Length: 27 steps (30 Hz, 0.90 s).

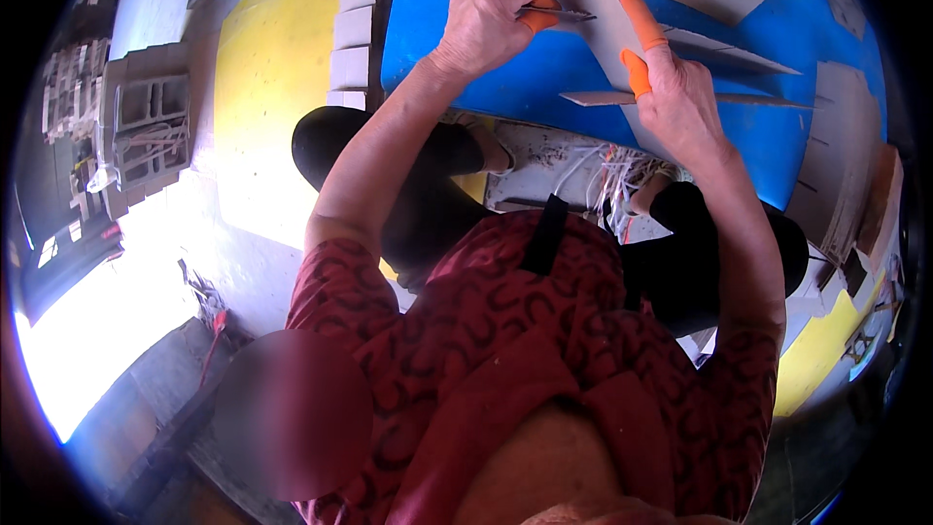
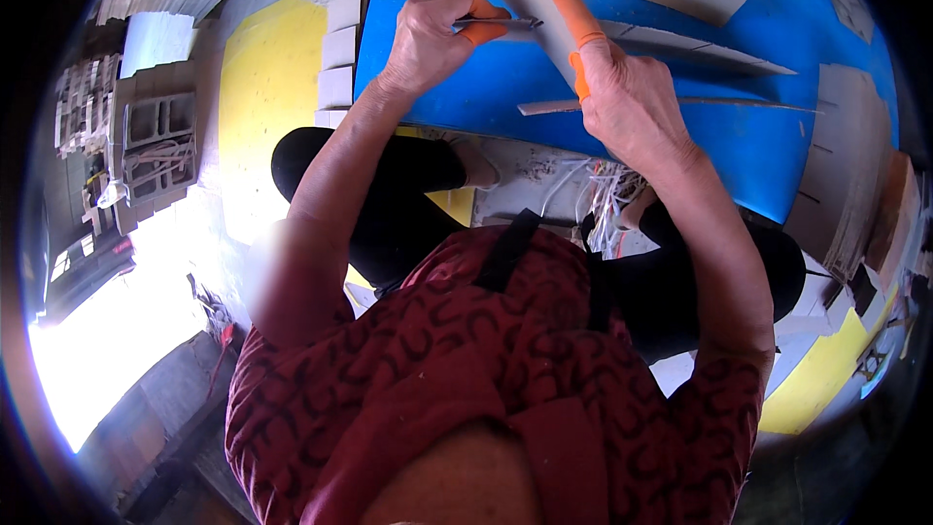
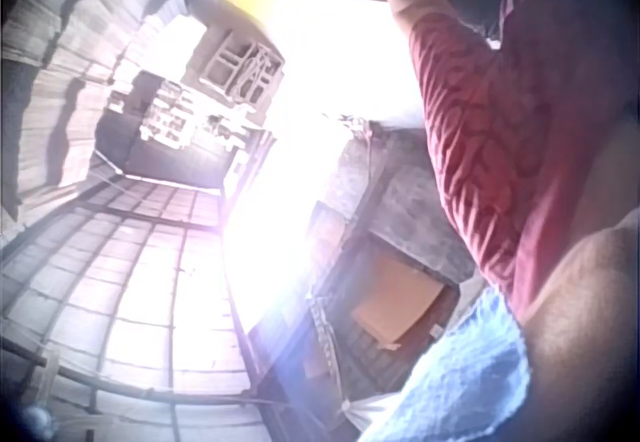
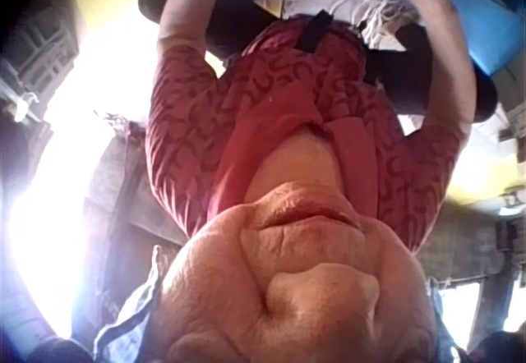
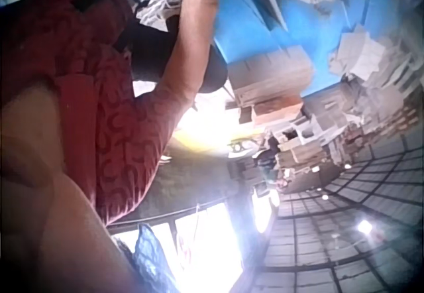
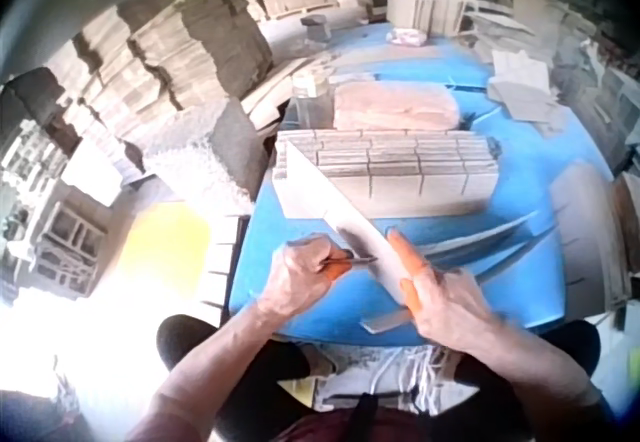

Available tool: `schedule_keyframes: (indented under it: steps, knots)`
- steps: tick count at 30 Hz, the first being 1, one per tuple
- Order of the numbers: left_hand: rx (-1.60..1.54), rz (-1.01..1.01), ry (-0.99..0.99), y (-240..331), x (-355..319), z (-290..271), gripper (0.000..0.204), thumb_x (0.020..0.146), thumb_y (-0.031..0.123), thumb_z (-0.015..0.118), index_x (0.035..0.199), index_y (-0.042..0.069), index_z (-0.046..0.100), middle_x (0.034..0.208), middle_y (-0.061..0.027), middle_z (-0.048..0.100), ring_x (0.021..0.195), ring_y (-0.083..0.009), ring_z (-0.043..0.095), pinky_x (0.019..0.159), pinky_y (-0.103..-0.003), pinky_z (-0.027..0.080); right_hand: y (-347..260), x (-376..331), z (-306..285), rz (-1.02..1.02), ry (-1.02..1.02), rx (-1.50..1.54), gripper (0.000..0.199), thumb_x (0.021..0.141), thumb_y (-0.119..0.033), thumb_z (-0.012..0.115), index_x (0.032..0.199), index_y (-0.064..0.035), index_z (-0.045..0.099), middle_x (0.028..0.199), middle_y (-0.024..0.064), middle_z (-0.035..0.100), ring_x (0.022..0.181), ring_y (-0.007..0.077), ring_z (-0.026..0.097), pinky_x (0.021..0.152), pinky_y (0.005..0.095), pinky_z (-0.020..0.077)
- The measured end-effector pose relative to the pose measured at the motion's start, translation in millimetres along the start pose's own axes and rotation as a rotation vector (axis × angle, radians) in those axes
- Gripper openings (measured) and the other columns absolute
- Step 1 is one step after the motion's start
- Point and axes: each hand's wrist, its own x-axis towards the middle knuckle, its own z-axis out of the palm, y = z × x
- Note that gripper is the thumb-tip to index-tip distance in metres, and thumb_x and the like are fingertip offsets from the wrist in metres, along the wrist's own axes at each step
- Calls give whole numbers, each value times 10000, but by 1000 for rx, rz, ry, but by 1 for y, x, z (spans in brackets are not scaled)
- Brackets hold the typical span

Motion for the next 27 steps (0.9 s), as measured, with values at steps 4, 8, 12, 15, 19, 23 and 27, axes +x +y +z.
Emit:
schedule_keyframes:
  steps: [4, 8, 12, 15, 19, 23, 27]
  knots:
    - [-119, 113, 28, 16, 3, 0, 166, 782, 81, 806, 902, 15, 713, 838, -78, 708, 750, -172, 685, 628, -253, 535, -1, -6, 4, 41, -43, 10, 736, 839, 80, 563, 1511, -62, 298, 647, 193, 593, 572, 368, 613, 556, 455, 477]
    - [-322, 120, -102, 8, 12, -3, 172, 839, 166, 775, 955, 47, 730, 822, -66, 713, 771, -154, 684, 636, -245, 533, -2, -5, 6, 120, -120, -4, 695, 825, 64, 571, 1472, -11, 329, 724, 220, 623, 594, 364, 626, 552, 438, 488]
    - [26, -220, 245, -49, 33, -6, 117, 860, 150, 757, 956, 83, 759, 797, -56, 723, 694, -125, 671, 633, -248, 547, 4, -9, -7, 132, -30, -3, 671, 828, 27, 596, 1446, 23, 335, 743, 224, 640, 593, 334, 650, 575, 430, 518]
    - [355, -42, 411, -61, 64, -7, 289, 679, 96, 780, 951, 99, 685, 973, -71, 665, 929, -302, 616, 780, -426, 488, 11, -17, -8, 143, 15, 28, 685, 817, 66, 566, 1459, -3, 337, 828, 258, 666, 620, 359, 651, 598, 447, 519]
    - [432, 63, 317, -96, 77, -10, 332, 638, 51, 759, 953, 131, 691, 995, -52, 652, 981, -285, 596, 815, -436, 465, 6, -18, -9, 152, -22, 54, 707, 827, 72, 575, 1481, -37, 328, 915, 254, 679, 635, 365, 654, 592, 446, 520]
    - [278, 79, 301, -91, 77, -25, 237, 667, 67, 767, 891, 141, 742, 953, -40, 716, 942, -240, 665, 793, -419, 501, 4, -19, -15, 201, -61, 54, 691, 844, 71, 578, 1481, -50, 339, 961, 263, 677, 643, 364, 658, 589, 434, 524]
    - [53, -272, 12, -78, 61, -26, 153, 740, 91, 760, 891, 116, 747, 1009, -65, 735, 974, -195, 686, 809, -401, 525, 5, -20, -16, 140, 5, 76, 679, 837, 79, 569, 1471, -32, 352, 951, 269, 677, 655, 357, 664, 596, 434, 526]
